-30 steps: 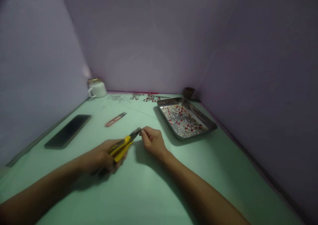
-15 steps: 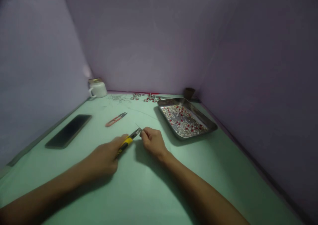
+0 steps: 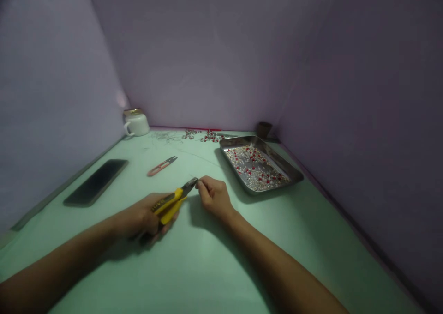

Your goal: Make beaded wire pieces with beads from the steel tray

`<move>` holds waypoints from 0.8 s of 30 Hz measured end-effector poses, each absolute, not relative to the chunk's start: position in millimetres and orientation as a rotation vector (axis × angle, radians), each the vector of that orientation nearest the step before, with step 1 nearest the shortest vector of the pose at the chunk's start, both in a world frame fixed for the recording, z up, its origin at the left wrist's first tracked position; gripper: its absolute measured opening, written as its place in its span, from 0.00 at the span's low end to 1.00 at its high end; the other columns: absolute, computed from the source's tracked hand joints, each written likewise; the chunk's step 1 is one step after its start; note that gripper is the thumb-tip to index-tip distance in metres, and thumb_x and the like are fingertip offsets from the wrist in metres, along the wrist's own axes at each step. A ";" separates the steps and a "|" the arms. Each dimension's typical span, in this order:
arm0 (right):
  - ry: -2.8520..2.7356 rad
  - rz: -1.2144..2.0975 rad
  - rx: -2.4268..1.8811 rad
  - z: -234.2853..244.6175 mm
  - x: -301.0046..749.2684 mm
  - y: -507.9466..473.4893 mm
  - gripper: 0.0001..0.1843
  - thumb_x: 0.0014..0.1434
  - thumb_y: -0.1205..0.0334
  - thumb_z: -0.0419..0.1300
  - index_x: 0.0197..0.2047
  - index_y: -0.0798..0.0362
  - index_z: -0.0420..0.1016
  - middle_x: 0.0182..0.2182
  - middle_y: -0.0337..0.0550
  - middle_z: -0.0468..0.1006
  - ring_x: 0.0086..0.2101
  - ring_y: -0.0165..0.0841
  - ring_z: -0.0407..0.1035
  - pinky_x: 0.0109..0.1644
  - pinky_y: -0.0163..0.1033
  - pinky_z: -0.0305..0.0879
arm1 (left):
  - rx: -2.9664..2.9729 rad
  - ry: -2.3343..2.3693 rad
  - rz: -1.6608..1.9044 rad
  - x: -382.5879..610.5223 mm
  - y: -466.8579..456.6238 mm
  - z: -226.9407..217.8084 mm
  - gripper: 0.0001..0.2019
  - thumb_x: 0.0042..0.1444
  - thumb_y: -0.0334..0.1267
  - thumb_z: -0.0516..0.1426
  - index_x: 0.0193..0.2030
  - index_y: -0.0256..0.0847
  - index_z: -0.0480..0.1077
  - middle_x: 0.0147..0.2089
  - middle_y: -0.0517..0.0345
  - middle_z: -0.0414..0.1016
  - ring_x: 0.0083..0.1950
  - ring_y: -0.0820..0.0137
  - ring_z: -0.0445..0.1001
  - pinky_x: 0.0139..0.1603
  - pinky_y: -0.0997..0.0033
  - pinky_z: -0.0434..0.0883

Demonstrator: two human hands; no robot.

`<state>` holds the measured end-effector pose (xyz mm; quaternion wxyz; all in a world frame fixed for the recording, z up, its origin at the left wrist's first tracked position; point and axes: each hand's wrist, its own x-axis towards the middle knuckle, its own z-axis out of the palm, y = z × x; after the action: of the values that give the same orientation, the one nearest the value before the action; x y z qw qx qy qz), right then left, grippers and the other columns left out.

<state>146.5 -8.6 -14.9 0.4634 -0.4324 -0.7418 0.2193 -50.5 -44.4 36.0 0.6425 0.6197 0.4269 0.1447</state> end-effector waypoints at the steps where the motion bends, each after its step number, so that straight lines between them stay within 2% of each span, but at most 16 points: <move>1: -1.827 0.526 -1.051 -14.8 146.6 -9.3 0.12 0.58 0.63 0.49 0.26 0.54 0.69 0.17 0.35 0.63 0.20 0.28 0.58 0.26 0.33 0.54 | 1.298 0.881 0.337 -52.2 -43.2 35.2 0.17 0.27 0.26 0.49 0.30 0.39 0.60 0.23 0.61 0.66 0.19 0.72 0.64 0.15 0.74 0.62; 5: -1.849 0.493 -1.041 -14.1 147.6 -9.9 0.12 0.58 0.64 0.50 0.25 0.54 0.69 0.17 0.34 0.60 0.19 0.28 0.55 0.25 0.33 0.52 | 1.125 0.698 0.378 -55.9 -40.5 32.0 0.20 0.25 0.27 0.49 0.33 0.36 0.63 0.24 0.59 0.68 0.20 0.73 0.66 0.16 0.75 0.63; 11: -1.859 0.566 -1.098 -14.8 147.3 -6.2 0.12 0.57 0.63 0.50 0.24 0.54 0.68 0.16 0.33 0.60 0.20 0.27 0.54 0.24 0.33 0.51 | 1.353 0.995 0.268 -51.7 -43.7 37.4 0.23 0.27 0.23 0.51 0.37 0.37 0.63 0.27 0.60 0.68 0.25 0.71 0.67 0.22 0.72 0.65; 15: -1.842 0.609 -1.139 -13.7 145.6 -5.3 0.13 0.57 0.62 0.49 0.23 0.54 0.67 0.16 0.33 0.59 0.20 0.27 0.54 0.24 0.32 0.51 | 1.576 1.079 0.297 -48.5 -47.1 36.0 0.20 0.29 0.23 0.49 0.34 0.39 0.61 0.28 0.61 0.65 0.29 0.71 0.66 0.24 0.74 0.61; 18: -1.831 0.615 -1.148 -11.2 144.1 -6.5 0.13 0.56 0.62 0.50 0.22 0.54 0.68 0.15 0.33 0.60 0.19 0.27 0.55 0.24 0.33 0.51 | 1.787 1.114 0.351 -48.1 -50.3 31.3 0.15 0.36 0.24 0.49 0.34 0.41 0.60 0.28 0.61 0.64 0.29 0.71 0.65 0.25 0.73 0.61; 21: -1.805 0.632 -1.161 -9.2 142.5 -7.3 0.13 0.55 0.63 0.50 0.22 0.54 0.69 0.15 0.34 0.62 0.19 0.28 0.56 0.24 0.33 0.51 | 2.026 1.263 0.326 -44.2 -55.4 27.3 0.21 0.40 0.23 0.49 0.43 0.41 0.62 0.36 0.55 0.68 0.34 0.66 0.67 0.33 0.69 0.65; 24: -1.766 0.643 -1.200 -9.0 141.4 -5.9 0.14 0.55 0.63 0.50 0.22 0.54 0.70 0.15 0.35 0.64 0.19 0.28 0.57 0.23 0.32 0.52 | 2.258 1.586 0.190 -35.0 -60.3 24.8 0.35 0.40 0.21 0.50 0.59 0.38 0.52 0.49 0.44 0.66 0.42 0.59 0.68 0.40 0.61 0.65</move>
<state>141.4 -5.9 -9.0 0.4402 -0.4832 -0.7111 0.2589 -35.0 -60.3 24.8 0.1870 0.8020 0.5633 0.0674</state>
